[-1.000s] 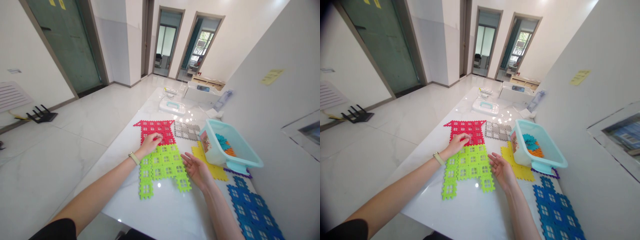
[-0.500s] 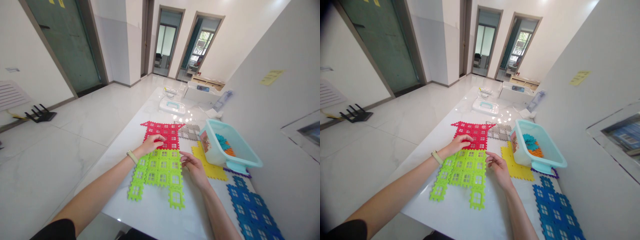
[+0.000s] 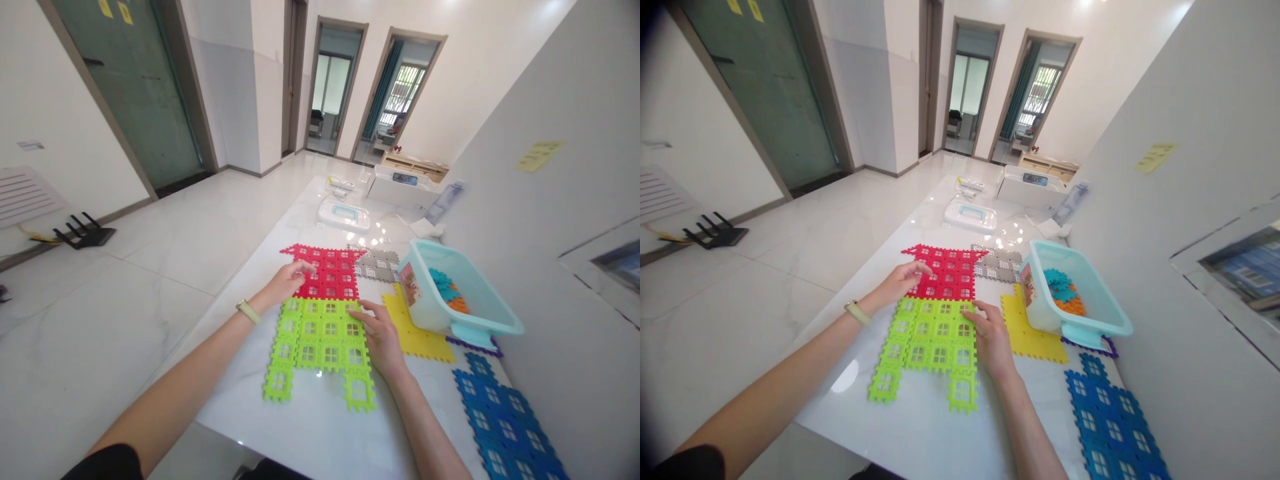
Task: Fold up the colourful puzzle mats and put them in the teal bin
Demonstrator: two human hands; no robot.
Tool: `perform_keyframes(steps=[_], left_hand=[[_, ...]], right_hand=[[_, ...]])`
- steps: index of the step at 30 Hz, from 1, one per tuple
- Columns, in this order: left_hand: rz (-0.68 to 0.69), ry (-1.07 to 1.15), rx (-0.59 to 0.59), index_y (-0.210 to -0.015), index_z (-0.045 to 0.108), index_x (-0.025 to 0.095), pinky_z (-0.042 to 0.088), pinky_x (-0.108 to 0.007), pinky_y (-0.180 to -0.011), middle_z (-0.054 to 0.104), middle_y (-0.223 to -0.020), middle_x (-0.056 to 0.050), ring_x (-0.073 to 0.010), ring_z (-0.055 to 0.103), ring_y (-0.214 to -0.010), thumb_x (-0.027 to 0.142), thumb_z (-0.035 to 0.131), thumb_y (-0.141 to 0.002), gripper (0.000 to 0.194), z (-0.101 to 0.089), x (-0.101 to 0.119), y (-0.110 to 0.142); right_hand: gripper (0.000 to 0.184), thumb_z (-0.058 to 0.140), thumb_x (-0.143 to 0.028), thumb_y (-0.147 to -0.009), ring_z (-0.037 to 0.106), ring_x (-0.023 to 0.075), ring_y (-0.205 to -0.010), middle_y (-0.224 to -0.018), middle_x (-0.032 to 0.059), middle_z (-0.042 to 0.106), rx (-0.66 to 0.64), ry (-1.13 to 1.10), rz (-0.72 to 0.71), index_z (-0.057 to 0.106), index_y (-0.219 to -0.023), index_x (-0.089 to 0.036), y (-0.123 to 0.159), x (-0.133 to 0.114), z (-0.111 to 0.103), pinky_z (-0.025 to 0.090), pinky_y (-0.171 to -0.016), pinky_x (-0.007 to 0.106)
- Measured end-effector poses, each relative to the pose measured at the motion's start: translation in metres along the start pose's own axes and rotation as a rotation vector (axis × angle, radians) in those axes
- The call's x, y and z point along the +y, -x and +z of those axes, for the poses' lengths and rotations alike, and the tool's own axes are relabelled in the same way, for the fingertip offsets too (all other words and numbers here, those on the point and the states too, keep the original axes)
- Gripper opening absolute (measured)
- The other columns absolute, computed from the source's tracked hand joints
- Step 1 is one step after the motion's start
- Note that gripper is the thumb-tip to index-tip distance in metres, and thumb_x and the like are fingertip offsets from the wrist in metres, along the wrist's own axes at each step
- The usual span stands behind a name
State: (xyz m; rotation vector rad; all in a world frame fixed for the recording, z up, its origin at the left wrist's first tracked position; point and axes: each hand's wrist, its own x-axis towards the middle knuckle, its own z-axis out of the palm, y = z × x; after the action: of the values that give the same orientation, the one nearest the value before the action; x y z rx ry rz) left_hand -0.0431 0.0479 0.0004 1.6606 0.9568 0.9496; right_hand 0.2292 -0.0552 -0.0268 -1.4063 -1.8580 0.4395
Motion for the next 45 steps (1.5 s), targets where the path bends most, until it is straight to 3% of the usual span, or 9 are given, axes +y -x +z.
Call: perform_keyframes(steps=[3, 6, 12, 17, 21, 27, 33, 40, 45], left_hand=[[0.105, -0.369, -0.093, -0.110, 0.066, 0.024, 0.037, -0.039, -0.109, 0.064, -0.119, -0.003, -0.0213, 0.054, -0.118, 0.002, 0.044, -0.063, 0.056, -0.031, 0.003, 0.027], [0.186, -0.569, -0.204, -0.122, 0.062, 0.027, 0.035, -0.039, -0.112, 0.059, -0.129, -0.003, -0.0202, 0.048, -0.125, -0.002, 0.041, -0.062, 0.069, -0.045, 0.005, 0.054], [0.300, -0.660, -0.167, -0.129, 0.057, 0.026, 0.040, -0.038, -0.107, 0.057, -0.131, -0.006, -0.0197, 0.050, -0.122, 0.003, 0.047, -0.083, 0.052, -0.028, -0.003, 0.067], [0.418, -0.683, -0.191, -0.129, 0.058, 0.026, 0.039, -0.044, -0.106, 0.060, -0.131, -0.007, -0.0228, 0.050, -0.124, 0.010, 0.058, -0.086, 0.045, -0.021, -0.013, 0.060], [0.447, -0.651, -0.263, -0.128, 0.060, 0.029, 0.040, -0.044, -0.105, 0.062, -0.131, -0.006, -0.0222, 0.053, -0.122, 0.018, 0.058, -0.092, 0.038, -0.014, -0.010, 0.062], [0.350, -0.440, -0.260, -0.121, 0.067, 0.025, 0.047, -0.040, -0.099, 0.068, -0.121, -0.007, -0.0223, 0.062, -0.110, 0.019, 0.062, -0.088, 0.034, -0.012, -0.002, 0.059], [0.169, -0.287, -0.266, -0.116, 0.069, 0.018, 0.052, -0.031, -0.079, 0.074, -0.102, -0.005, -0.0207, 0.069, -0.088, 0.011, 0.061, -0.076, 0.042, -0.018, -0.001, 0.033], [0.045, -0.167, -0.226, -0.112, 0.068, 0.015, 0.051, -0.032, -0.083, 0.072, -0.106, -0.005, -0.0225, 0.067, -0.095, 0.009, 0.059, -0.071, 0.043, -0.017, -0.016, 0.011], [-0.100, 0.089, -0.374, -0.118, 0.064, 0.017, 0.050, -0.035, -0.090, 0.069, -0.116, -0.008, -0.0230, 0.064, -0.104, 0.015, 0.066, -0.072, 0.046, -0.032, -0.019, 0.011]], right_hand=[[0.032, 0.061, -0.018, -0.081, 0.055, 0.0266, -0.114, -0.125, 0.0062, 0.064, -0.042, -0.044, -0.019, 0.073, -0.108, -0.030, -0.001, 0.004, -0.002, 0.045, -0.099, 0.045], [0.031, 0.061, -0.018, -0.081, 0.057, 0.0255, -0.112, -0.122, 0.0068, 0.066, -0.053, -0.064, -0.019, 0.073, -0.108, -0.029, -0.002, 0.004, -0.001, 0.046, -0.098, 0.045], [0.034, 0.061, -0.017, -0.077, 0.061, 0.0244, -0.110, -0.123, 0.0080, 0.065, -0.035, -0.160, 0.084, 0.073, -0.107, -0.027, -0.002, -0.002, -0.001, 0.051, -0.088, 0.039], [0.027, 0.064, -0.022, -0.076, 0.065, 0.0243, -0.103, -0.115, 0.0081, 0.069, 0.000, -0.252, 0.131, 0.074, -0.100, -0.025, -0.003, -0.004, -0.001, 0.053, -0.078, 0.035], [0.023, 0.065, -0.022, -0.076, 0.067, 0.0227, -0.096, -0.109, 0.0075, 0.071, -0.014, -0.287, 0.146, 0.074, -0.096, -0.023, -0.003, -0.006, 0.002, 0.053, -0.075, 0.033], [0.022, 0.062, -0.022, -0.077, 0.069, 0.0202, -0.082, -0.097, 0.0045, 0.074, -0.075, -0.306, 0.223, 0.074, -0.096, -0.022, -0.001, -0.011, -0.001, 0.053, -0.073, 0.031], [0.029, 0.056, -0.019, -0.075, 0.069, 0.0210, -0.078, -0.089, 0.0037, 0.075, -0.044, -0.395, 0.309, 0.072, -0.099, -0.019, -0.009, -0.010, 0.003, 0.052, -0.069, 0.030], [0.033, 0.055, -0.030, -0.084, 0.069, 0.0214, -0.081, -0.095, 0.0048, 0.075, -0.046, -0.520, 0.372, 0.062, -0.115, -0.019, -0.016, 0.002, 0.009, 0.052, -0.068, 0.030], [0.036, 0.044, -0.042, -0.092, 0.065, 0.0183, -0.074, -0.085, 0.0026, 0.071, -0.032, -0.467, 0.415, 0.062, -0.113, -0.019, -0.016, 0.004, 0.002, 0.048, -0.063, 0.028]])
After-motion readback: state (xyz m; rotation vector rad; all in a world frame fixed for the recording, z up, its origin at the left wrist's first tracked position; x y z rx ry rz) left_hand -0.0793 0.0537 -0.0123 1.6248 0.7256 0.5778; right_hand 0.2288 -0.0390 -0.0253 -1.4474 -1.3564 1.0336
